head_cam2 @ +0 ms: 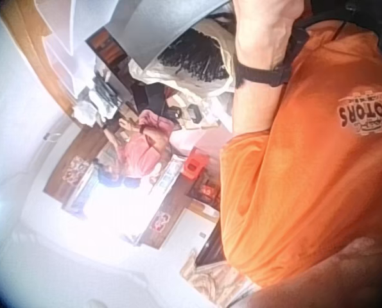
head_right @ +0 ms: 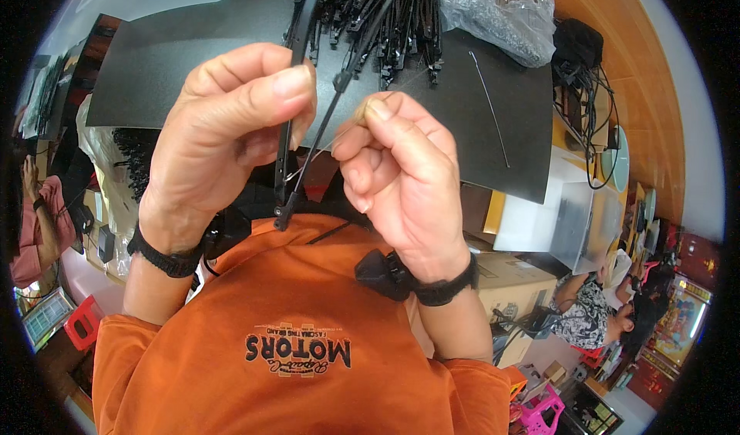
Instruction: The person picks up a wiper blade and a metal strip, slides the strip into the blade, and repeats this process multiple times. They occasionally move finished blades aside and reach into a plastic bin for more components.
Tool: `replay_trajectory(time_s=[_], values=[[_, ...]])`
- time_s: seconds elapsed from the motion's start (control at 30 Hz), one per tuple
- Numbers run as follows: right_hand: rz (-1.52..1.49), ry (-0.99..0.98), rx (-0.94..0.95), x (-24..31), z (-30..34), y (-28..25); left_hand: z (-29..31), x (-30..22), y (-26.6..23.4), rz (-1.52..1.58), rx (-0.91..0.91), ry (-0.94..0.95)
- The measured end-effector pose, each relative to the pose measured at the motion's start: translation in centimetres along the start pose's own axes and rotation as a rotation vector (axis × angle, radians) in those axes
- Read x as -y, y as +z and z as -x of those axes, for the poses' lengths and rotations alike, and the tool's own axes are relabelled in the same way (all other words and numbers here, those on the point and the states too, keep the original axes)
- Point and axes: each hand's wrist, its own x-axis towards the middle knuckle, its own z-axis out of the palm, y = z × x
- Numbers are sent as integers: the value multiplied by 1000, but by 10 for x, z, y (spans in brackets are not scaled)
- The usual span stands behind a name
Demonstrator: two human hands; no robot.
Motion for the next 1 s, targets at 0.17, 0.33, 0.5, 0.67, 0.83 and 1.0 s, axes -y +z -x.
replay_trajectory(time_s=[0.17, 0.33, 0.5, 0.67, 0.83, 1.0], values=[[232, -153, -8, 8, 3, 8, 5, 1, 0, -278, -22, -37], [389, -218, -18, 9, -2, 8, 10, 5, 0, -323, -19, -33], [446, -254, -23, 7, -6, 9, 15, 18, 3, -220, -79, -63], [452, -270, -16, 7, -8, 7, 17, 16, 6, -157, -28, -166], [484, -305, -68, 9, -7, 10, 18, 20, 8, -152, -43, -159], [655, -345, -170, 6, -7, 18, 18, 26, 12, -142, -78, -109]])
